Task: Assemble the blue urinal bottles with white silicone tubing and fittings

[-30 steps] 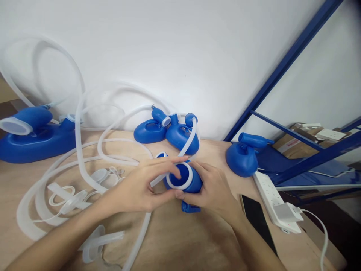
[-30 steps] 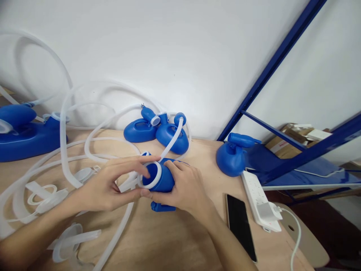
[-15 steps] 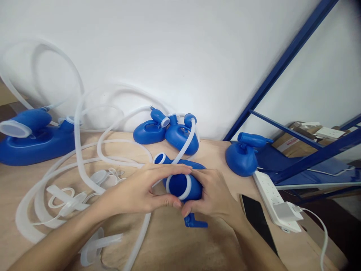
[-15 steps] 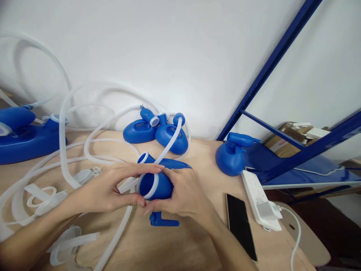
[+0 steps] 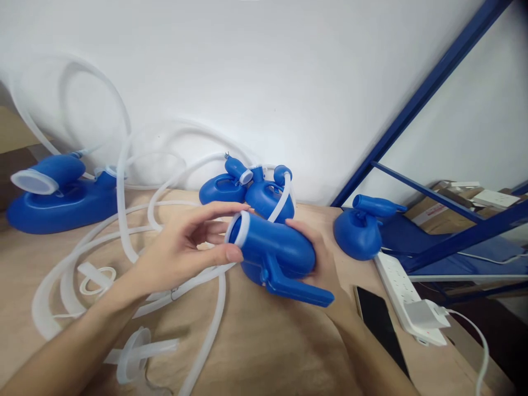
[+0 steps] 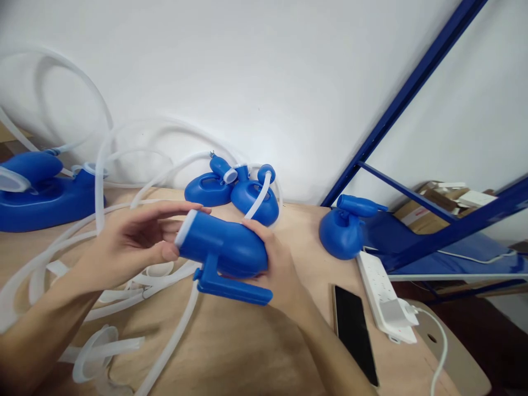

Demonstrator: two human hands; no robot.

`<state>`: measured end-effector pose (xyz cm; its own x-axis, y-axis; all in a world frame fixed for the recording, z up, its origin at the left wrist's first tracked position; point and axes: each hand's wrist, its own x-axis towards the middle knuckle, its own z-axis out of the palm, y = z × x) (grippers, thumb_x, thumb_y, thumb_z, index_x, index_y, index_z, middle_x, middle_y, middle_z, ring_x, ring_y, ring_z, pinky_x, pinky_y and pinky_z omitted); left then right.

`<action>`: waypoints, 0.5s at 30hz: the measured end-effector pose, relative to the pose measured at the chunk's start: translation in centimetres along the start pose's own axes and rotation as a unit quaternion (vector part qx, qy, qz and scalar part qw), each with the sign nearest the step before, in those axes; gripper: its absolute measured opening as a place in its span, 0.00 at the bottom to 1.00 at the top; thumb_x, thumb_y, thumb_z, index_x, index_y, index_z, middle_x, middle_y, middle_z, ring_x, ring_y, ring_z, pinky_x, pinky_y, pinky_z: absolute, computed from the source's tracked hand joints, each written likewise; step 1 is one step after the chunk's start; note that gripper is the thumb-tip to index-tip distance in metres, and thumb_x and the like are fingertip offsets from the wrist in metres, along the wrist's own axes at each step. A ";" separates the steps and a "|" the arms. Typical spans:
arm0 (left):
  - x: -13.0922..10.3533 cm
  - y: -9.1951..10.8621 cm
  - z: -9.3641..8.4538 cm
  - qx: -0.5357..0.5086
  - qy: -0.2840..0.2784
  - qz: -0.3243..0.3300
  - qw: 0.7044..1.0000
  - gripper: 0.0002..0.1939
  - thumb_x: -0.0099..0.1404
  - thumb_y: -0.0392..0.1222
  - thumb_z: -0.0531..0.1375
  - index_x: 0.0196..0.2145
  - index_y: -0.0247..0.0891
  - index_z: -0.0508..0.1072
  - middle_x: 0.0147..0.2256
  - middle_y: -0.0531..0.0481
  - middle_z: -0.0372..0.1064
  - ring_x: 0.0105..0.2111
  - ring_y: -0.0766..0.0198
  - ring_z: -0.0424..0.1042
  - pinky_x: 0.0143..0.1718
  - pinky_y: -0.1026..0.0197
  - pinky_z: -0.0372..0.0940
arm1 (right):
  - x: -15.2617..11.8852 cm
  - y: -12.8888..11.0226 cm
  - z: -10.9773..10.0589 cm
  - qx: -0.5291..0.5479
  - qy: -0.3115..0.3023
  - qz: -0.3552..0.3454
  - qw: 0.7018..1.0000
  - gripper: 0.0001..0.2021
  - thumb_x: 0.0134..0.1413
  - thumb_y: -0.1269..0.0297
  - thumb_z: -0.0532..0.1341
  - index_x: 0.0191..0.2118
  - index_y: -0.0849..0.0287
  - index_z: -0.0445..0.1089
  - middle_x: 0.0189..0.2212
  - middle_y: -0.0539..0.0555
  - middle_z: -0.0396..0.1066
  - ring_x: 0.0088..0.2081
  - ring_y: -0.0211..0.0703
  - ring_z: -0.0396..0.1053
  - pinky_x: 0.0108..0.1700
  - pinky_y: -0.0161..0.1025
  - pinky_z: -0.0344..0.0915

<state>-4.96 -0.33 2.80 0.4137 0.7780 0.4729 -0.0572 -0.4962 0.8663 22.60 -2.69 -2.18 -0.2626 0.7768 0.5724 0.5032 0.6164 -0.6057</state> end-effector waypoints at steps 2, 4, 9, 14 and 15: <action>-0.1 0.0 0.0 0.009 -0.032 -0.019 0.999 0.28 0.65 0.47 0.73 0.62 0.47 0.77 0.50 0.44 0.82 0.38 0.56 0.83 0.32 0.64 0.77 | 0.0 -0.4 0.2 -0.007 0.006 0.019 1.000 0.41 0.48 0.43 0.76 0.65 0.46 0.65 0.57 0.57 0.77 0.55 0.62 0.78 0.55 0.56 0.77; -0.1 0.3 -1.0 0.059 -0.063 -0.040 0.995 0.31 0.65 0.51 0.72 0.64 0.49 0.75 0.54 0.43 0.81 0.38 0.55 0.83 0.33 0.62 0.78 | 0.3 -0.8 0.0 0.009 -0.023 0.031 0.999 0.40 0.44 0.41 0.76 0.62 0.48 0.68 0.53 0.56 0.79 0.52 0.62 0.79 0.52 0.55 0.78; -0.5 -1.4 -7.3 0.274 -0.174 -0.193 0.926 0.37 0.67 0.64 0.64 0.70 0.55 0.68 0.64 0.44 0.73 0.57 0.43 0.78 0.50 0.52 0.76 | 1.5 -1.3 -1.4 0.000 -0.018 0.072 0.997 0.31 0.49 0.45 0.74 0.57 0.49 0.70 0.48 0.55 0.81 0.50 0.59 0.80 0.52 0.53 0.77; -0.6 -9.0 -13.0 0.499 -0.195 -0.362 0.763 0.31 0.44 0.64 0.74 0.37 0.36 0.85 0.42 0.30 0.81 0.42 0.32 0.80 0.44 0.42 0.73 | 2.1 -0.5 -1.9 -0.050 -0.018 0.123 0.991 0.32 0.51 0.44 0.74 0.58 0.50 0.69 0.49 0.55 0.81 0.52 0.61 0.79 0.54 0.57 0.75; -0.6 -10.6 -13.5 0.504 -0.199 -0.369 0.755 0.28 0.38 0.62 0.75 0.32 0.38 0.84 0.38 0.33 0.81 0.39 0.35 0.80 0.41 0.44 0.73 | 2.1 -0.3 -1.9 -0.061 -0.022 0.131 0.989 0.33 0.51 0.44 0.74 0.59 0.50 0.69 0.50 0.55 0.81 0.53 0.62 0.79 0.55 0.57 0.75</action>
<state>-16.85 9.69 -4.46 0.2458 0.9080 -0.3394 0.9605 -0.1809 0.2115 23.44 -1.45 0.24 -0.1442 0.9144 0.3781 0.6536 0.3750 -0.6574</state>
